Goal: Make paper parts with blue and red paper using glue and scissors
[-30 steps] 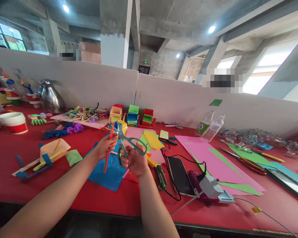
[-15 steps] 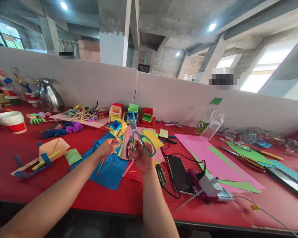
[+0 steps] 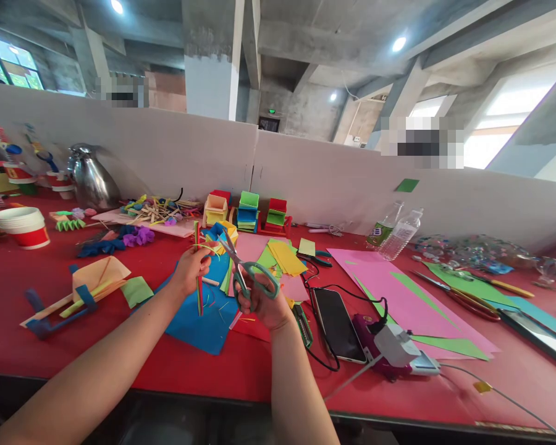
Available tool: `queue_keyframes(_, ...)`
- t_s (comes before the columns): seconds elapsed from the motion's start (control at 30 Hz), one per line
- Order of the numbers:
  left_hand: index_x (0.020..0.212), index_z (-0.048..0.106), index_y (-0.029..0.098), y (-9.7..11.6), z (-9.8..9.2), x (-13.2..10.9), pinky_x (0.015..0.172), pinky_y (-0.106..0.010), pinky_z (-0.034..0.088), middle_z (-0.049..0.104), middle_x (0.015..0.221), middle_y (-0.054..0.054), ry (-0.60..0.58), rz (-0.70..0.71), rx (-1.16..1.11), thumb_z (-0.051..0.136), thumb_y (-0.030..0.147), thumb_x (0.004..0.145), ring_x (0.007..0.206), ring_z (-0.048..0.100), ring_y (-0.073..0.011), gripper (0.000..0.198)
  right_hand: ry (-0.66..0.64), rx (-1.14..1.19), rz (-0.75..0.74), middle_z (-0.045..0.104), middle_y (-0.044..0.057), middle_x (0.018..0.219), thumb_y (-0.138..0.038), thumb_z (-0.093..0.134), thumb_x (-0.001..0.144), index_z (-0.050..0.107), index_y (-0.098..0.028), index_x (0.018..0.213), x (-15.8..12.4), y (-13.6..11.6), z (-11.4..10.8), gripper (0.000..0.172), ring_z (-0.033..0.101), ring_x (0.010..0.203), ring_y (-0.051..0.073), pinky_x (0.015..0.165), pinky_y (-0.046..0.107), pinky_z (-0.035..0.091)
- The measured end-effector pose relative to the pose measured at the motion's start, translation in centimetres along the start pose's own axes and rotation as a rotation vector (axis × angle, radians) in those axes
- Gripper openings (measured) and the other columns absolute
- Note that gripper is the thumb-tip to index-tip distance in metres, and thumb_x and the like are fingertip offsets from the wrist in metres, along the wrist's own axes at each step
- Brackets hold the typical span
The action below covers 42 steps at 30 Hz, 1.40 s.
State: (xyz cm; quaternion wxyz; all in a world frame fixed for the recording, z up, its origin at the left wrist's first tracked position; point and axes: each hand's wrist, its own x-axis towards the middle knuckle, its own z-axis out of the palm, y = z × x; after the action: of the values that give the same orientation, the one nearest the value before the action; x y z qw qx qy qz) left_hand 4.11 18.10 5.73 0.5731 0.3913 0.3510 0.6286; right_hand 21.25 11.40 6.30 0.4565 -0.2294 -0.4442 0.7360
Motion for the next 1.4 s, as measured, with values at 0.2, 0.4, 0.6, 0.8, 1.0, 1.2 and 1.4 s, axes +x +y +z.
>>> queue_keyframes(0.2,0.063,0.054,0.014,0.0,-0.1,-0.1,0.032,-0.016,0.012,0.051,0.056,0.004,-0.035,0.000,-0.037,0.062,0.029,0.059,0.033,0.025,0.0006,0.018,-0.001,-0.069,0.016,0.056,0.001,0.075,-0.040,0.052,0.073,0.055,-0.019,0.092,0.1,0.6,-0.4,0.028,0.042,0.044,0.008,0.037,0.022,0.029)
queue_keyframes(0.4,0.056,0.046,0.016,-0.2,-0.2,0.0,0.032,-0.016,0.012,0.034,0.040,0.010,-0.028,-0.008,-0.023,0.065,0.030,0.060,0.030,0.021,0.0001,0.025,0.063,-0.191,-0.021,0.057,0.001,0.076,-0.036,0.056,0.072,0.056,-0.018,0.092,0.1,0.9,-0.8,0.026,0.041,0.043,0.006,0.036,0.019,0.026)
queue_keyframes(0.6,0.057,0.043,0.017,0.3,-0.4,0.0,0.033,-0.016,0.013,0.035,0.044,0.010,0.004,0.038,-0.042,0.060,0.025,0.062,0.032,0.023,-0.0005,0.018,0.222,-0.261,-0.045,0.059,0.002,0.073,-0.033,0.060,0.070,0.057,-0.018,0.092,0.2,0.9,-1.1,0.027,0.042,0.042,0.006,0.036,0.019,0.022)
queue_keyframes(0.8,0.049,0.043,0.017,-0.2,-0.6,0.2,0.031,-0.017,0.011,0.036,0.038,0.008,0.004,-0.043,0.021,0.059,0.025,0.063,0.029,0.023,-0.0013,0.023,0.166,-0.241,-0.037,0.058,0.002,0.074,-0.034,0.058,0.072,0.058,-0.019,0.090,0.1,0.7,-1.3,0.023,0.041,0.043,0.006,0.037,0.020,0.021)
queue_keyframes(1.0,0.063,0.056,0.013,-0.5,-0.6,0.4,0.031,-0.016,0.010,0.050,0.051,0.004,-0.031,-0.072,0.016,0.068,0.029,0.057,0.031,0.022,0.0007,0.022,0.125,-0.274,-0.031,0.057,0.002,0.075,-0.034,0.057,0.074,0.058,-0.018,0.092,0.1,0.9,-1.3,0.025,0.040,0.043,0.006,0.036,0.019,0.022)
queue_keyframes(1.2,0.061,0.055,0.013,-0.5,-0.9,0.5,0.032,-0.016,0.011,0.041,0.044,0.008,-0.060,-0.045,0.014,0.074,0.037,0.054,0.032,0.021,0.0004,0.032,0.074,-0.272,-0.015,0.057,0.001,0.074,-0.034,0.054,0.075,0.058,-0.019,0.093,0.1,0.8,-1.3,0.024,0.039,0.043,0.006,0.035,0.019,0.024)
queue_keyframes(1.4,0.055,0.054,0.013,-0.8,-1.0,0.7,0.032,-0.017,0.011,0.039,0.040,0.007,-0.046,-0.009,0.070,0.069,0.034,0.061,0.030,0.021,-0.0005,0.027,0.074,-0.248,0.011,0.059,0.003,0.077,-0.034,0.053,0.075,0.059,-0.018,0.093,-0.1,0.8,-1.5,0.025,0.040,0.042,0.006,0.035,0.019,0.024)
